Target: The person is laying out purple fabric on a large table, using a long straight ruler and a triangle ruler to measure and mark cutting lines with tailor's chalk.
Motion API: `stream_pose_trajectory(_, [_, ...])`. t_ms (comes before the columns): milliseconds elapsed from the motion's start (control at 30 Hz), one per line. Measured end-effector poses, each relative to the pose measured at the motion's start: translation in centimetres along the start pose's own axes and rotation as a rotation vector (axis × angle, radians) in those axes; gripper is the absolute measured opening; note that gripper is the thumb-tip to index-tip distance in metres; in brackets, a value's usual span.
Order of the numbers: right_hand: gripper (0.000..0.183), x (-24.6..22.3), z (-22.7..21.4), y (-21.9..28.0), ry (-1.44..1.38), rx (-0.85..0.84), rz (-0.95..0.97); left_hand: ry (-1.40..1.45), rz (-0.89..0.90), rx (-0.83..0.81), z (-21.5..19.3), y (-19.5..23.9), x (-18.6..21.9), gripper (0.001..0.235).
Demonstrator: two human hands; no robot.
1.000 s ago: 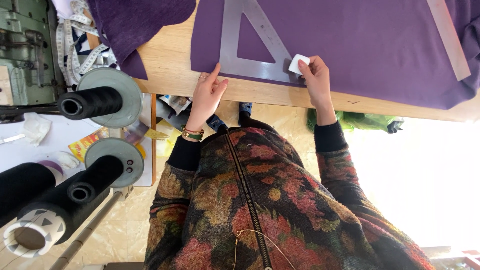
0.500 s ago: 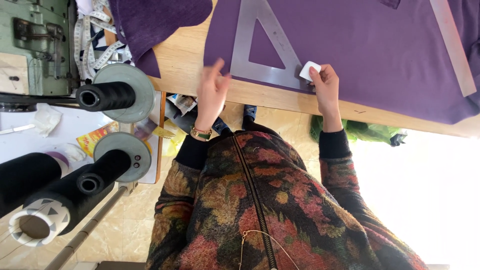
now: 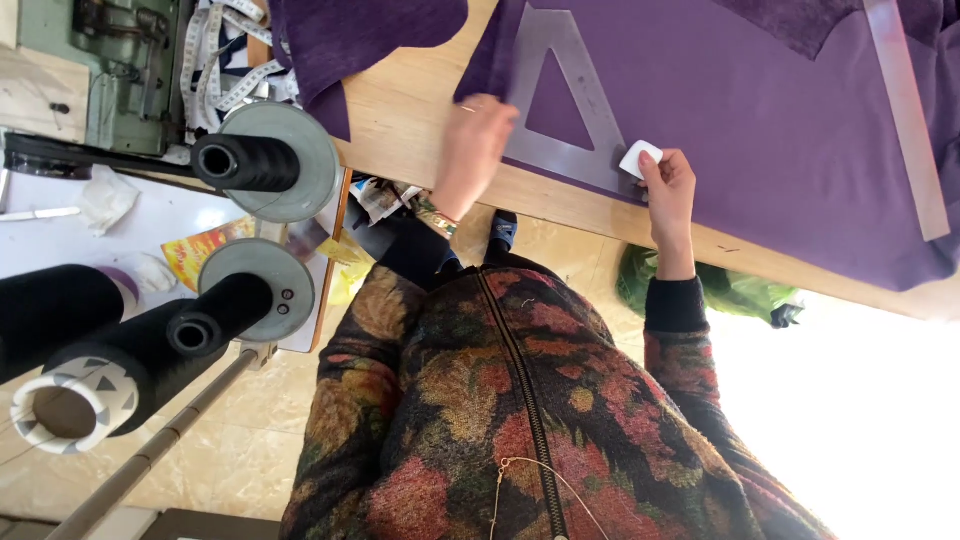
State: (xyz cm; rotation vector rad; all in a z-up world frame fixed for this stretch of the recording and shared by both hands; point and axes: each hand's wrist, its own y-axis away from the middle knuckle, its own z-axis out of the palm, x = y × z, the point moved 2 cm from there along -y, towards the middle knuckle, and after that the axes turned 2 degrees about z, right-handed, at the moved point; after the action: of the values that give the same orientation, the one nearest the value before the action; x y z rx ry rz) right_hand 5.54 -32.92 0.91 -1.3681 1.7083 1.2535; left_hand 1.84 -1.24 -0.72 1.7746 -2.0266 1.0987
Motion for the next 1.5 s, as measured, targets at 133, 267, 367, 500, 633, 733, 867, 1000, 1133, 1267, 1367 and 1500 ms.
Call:
stream_pose_trajectory(133, [0.022,1.8,-0.1,-0.8,0.016,0.013,-0.146,-0.095,0.262,0.088,4.9,0.7,-1.3,0.01])
stream_pose_trajectory(267, [0.023,1.8,0.0,-0.7,0.009,0.014,-0.168,-0.154,0.305,0.054,4.2,1.1,-1.0,0.01])
stream_pose_trajectory(367, [0.024,1.7,-0.1,-0.7,-0.001,0.018,-0.147,-0.181,0.191,0.11,3.3,2.0,-2.2,0.017])
stream_pose_trajectory(500, [0.023,1.8,-0.1,-0.8,-0.022,0.038,-0.112,0.185,-0.258,0.323,-2.0,3.0,-2.7,0.029])
stream_pose_trajectory(633, [0.023,1.8,-0.2,-1.0,-0.02,0.041,-0.108,0.091,-0.131,0.335,-3.2,5.6,-1.8,0.028])
stream_pose_trajectory(733, [0.023,2.0,-0.3,-1.6,0.007,0.012,-0.134,-0.128,0.044,0.259,-2.5,6.5,-1.0,0.026])
stream_pose_trajectory(867, [0.022,1.4,0.0,-1.7,0.023,0.011,-0.136,-0.239,0.099,0.102,-2.1,6.9,-0.8,0.032])
stream_pose_trajectory(1000, [0.02,1.4,0.5,-1.9,0.031,0.028,-0.142,-0.257,0.109,0.094,-1.8,6.9,-1.2,0.034])
stream_pose_trajectory(1133, [0.018,1.9,0.6,-2.2,0.011,0.057,-0.13,-0.251,0.12,0.13,-1.3,7.0,-1.5,0.032])
stream_pose_trajectory(1267, [0.017,1.9,0.9,-2.3,0.003,0.049,-0.105,-0.259,0.138,0.176,-1.3,6.9,-1.4,0.03])
stream_pose_trajectory(1367, [0.017,1.5,1.3,-2.1,-0.001,0.045,-0.111,-0.25,0.146,0.201,-1.4,6.8,-1.3,0.029])
stream_pose_trajectory(1500, [0.018,1.3,1.5,-2.2,-0.003,0.05,-0.105,-0.244,0.149,0.228,-1.6,6.8,-1.2,0.027])
